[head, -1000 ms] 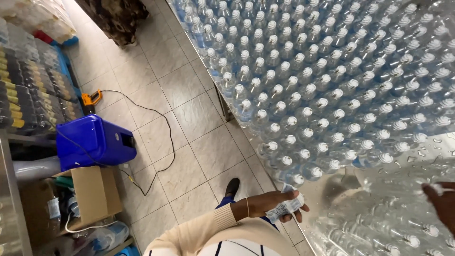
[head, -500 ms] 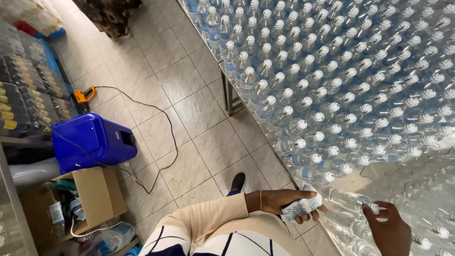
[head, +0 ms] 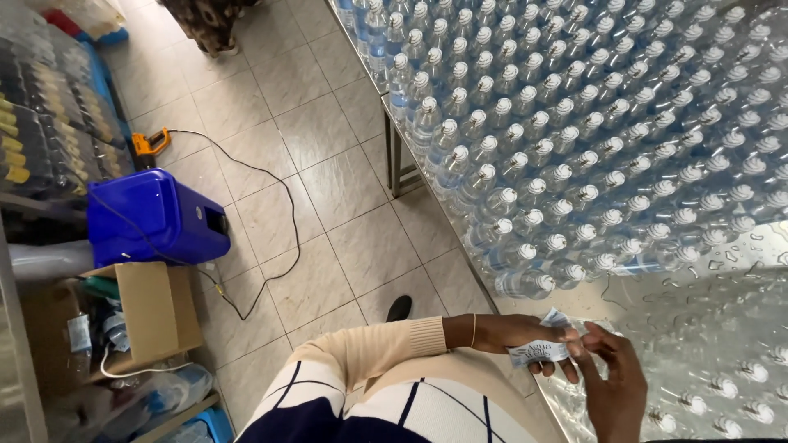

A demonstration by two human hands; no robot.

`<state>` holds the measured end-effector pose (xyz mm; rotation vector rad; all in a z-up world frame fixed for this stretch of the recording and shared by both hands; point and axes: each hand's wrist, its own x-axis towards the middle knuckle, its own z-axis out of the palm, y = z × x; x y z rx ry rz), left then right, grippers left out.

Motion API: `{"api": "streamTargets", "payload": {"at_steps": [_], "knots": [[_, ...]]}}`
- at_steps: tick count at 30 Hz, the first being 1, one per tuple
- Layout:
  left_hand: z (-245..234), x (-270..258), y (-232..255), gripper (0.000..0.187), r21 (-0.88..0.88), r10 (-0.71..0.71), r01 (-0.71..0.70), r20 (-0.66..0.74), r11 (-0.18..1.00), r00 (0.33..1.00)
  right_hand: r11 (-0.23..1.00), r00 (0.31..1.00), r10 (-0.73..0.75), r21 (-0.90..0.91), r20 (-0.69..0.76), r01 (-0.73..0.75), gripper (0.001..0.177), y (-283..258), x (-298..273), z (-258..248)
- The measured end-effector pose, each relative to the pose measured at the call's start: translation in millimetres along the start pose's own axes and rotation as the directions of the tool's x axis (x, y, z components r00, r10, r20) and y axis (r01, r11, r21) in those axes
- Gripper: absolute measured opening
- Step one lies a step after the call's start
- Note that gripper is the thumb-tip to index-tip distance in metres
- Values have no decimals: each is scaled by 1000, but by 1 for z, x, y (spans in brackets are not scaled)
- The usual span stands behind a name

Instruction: The person stands in a storage area and applies labels to clear plastic water bottles arranged on a metal table. They hold a stack of labels in one hand and use the other to pick up bottles, apply the label, and place them back on the table.

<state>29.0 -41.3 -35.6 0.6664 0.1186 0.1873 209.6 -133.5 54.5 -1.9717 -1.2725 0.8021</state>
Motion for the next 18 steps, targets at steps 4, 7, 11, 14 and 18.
{"api": "streamTargets", "payload": {"at_steps": [4,7,11,14,18], "knots": [[16,6,1,72,48,-35,38,-63,998,997,990,999,-9,144,49,2,21,15,2,-6],[16,14,-11,72,55,-71,75,-76,996,995,976,996,-80,208,40,70,49,51,6,-15],[24,19,-15,73,117,-45,57,-104,991,994,982,999,-42,186,5,40,39,48,-1,-22],[30,20,-21,81,95,-67,82,-151,992,986,981,1000,15,191,9,-17,41,50,-4,-25],[40,16,-22,67,114,-13,34,-179,993,984,985,995,-10,172,95,-6,44,54,-8,-26]]}}
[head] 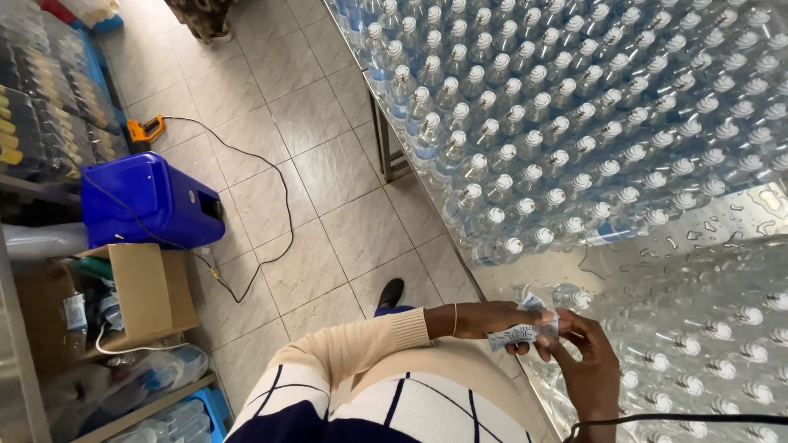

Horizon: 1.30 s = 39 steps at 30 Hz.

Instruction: The person stands in a storage area and applies labels to clear plastic water bottles arranged on a metal table. They hold a stack of labels in one hand and use the other to pick up bottles, apply the label, and place them back on the table.

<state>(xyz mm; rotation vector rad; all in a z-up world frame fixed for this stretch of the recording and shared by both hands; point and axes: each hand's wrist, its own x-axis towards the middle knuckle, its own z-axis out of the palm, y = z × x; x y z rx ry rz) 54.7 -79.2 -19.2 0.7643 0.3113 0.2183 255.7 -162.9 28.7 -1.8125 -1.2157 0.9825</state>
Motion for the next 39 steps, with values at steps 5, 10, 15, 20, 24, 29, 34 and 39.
{"api": "streamTargets", "payload": {"at_steps": [5,10,15,20,24,29,34,39], "knots": [[12,-3,-4,67,30,-104,105,-35,994,994,997,995,75,-31,-71,-77,43,-1,-11,6],[25,-17,-3,46,-204,-96,59,-178,977,979,974,970,140,205,-197,-99,47,6,-27,5],[23,-25,11,57,-169,-151,115,-217,979,965,972,955,112,230,-276,-48,30,-4,-31,2],[4,-21,-3,66,-173,-131,85,-274,981,953,969,914,-3,223,-405,102,20,-31,-11,5],[2,-25,1,70,-129,-99,66,-272,989,957,961,876,-129,161,-465,226,17,-20,24,9],[-7,-30,5,69,-114,-90,58,-298,992,950,975,892,-161,75,-421,211,19,8,45,9],[-16,-33,2,59,-250,-73,-27,-380,968,922,975,909,-205,6,-363,222,18,17,33,10],[-53,-14,-29,63,-170,142,-175,-189,970,972,955,921,-295,-112,-253,275,41,66,31,19]]}}
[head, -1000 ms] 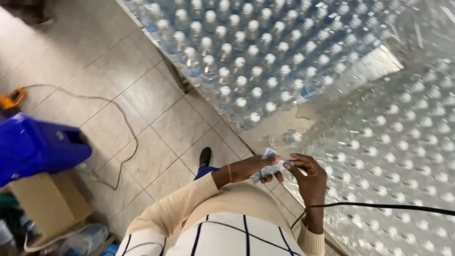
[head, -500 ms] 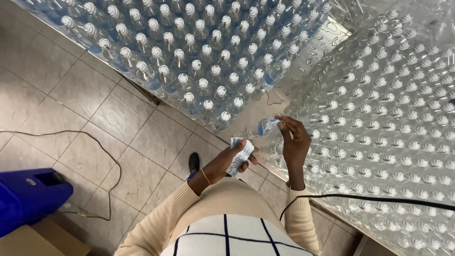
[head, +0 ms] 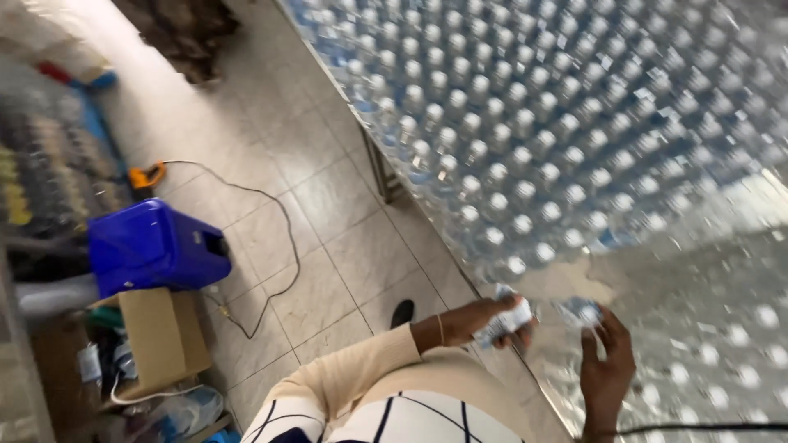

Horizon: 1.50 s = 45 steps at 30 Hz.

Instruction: The person stands in a storage area and applies labels to clear plastic water bottles arranged on a metal table. They hold a stack of labels in one hand and use the other to pick up bottles, apply the label, and place them back on the table.

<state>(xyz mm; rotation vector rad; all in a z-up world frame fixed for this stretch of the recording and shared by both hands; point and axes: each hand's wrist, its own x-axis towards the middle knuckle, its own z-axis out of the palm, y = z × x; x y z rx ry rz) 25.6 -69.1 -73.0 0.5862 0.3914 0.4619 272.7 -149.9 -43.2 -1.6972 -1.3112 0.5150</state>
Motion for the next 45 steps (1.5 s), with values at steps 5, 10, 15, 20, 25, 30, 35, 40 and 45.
{"api": "streamTargets", "payload": {"at_steps": [5,10,15,20,25,30,35,40,45], "knots": [[-13,5,4,64,60,-38,36,34,998,999,970,977,195,-129,-87,-205,71,-14,2,21],[-6,0,23,78,80,-39,40,-3,996,999,981,971,175,-55,-165,-187,77,-24,4,29],[-7,1,24,74,83,-45,45,-1,995,999,981,965,178,-37,-192,-188,76,-17,-5,32],[-13,0,21,74,72,-63,60,37,996,997,887,879,446,-46,-167,-459,87,5,-1,49],[25,-18,37,61,-62,-109,97,-244,993,964,972,957,234,66,-170,-226,103,100,-17,74],[43,-31,60,62,-19,-159,159,-259,987,953,952,939,301,106,-164,-287,96,96,-33,79],[46,-40,58,64,-35,-154,150,-286,988,946,925,918,378,90,-123,-369,92,101,-37,83],[50,-45,66,72,-15,-113,113,-246,993,963,892,889,450,85,-88,-443,84,94,-36,89],[43,-45,64,76,5,-108,112,-229,994,967,894,892,446,73,-69,-442,82,101,-37,88]]}}
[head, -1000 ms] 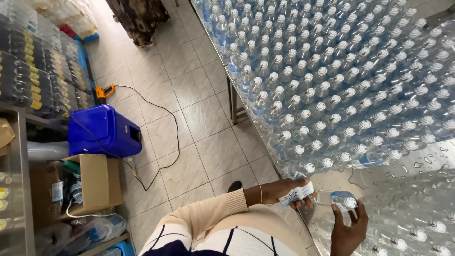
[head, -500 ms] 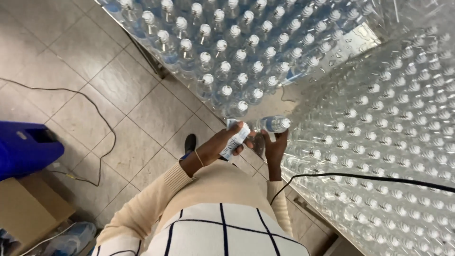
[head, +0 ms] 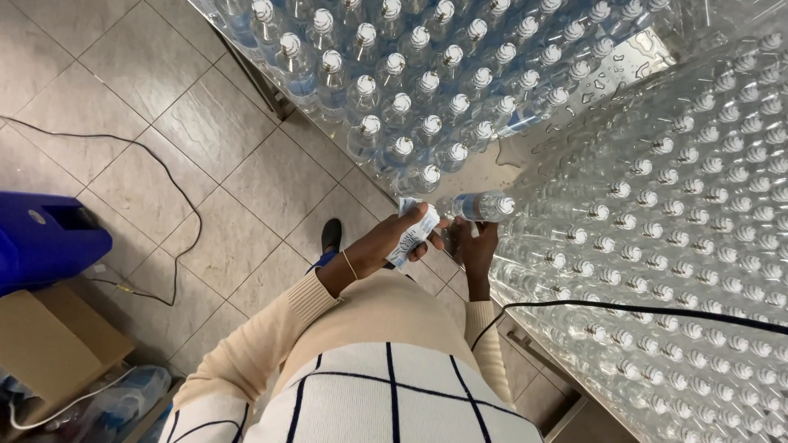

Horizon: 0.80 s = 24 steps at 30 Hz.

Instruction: The person stands in a storage area and applies labels to clear plastic water bottles arranged on a metal table. They hold a stack of labels in one hand and use the other to pick up bottles, apply the label, and place them back on the table.

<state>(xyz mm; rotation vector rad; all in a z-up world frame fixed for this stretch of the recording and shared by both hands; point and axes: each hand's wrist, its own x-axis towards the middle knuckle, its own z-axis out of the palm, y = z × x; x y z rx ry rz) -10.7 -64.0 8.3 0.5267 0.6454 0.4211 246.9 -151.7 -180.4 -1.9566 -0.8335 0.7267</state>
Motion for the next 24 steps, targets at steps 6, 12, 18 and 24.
{"api": "streamTargets", "payload": {"at_steps": [6,12,18,24], "knots": [[-3,-1,3,76,20,-6,5,17,1000,1000,1000,1000,12,-17,24,-12,77,6,2,4],[-5,-1,8,74,30,-7,6,26,1000,1000,998,999,-38,-49,4,39,88,-3,-1,7],[-12,7,3,73,32,-31,31,5,999,1000,981,980,-178,-97,-89,170,122,-102,-16,-18],[-18,15,4,78,75,-66,64,30,995,997,976,984,-156,-166,-84,141,95,-130,20,-19]]}}
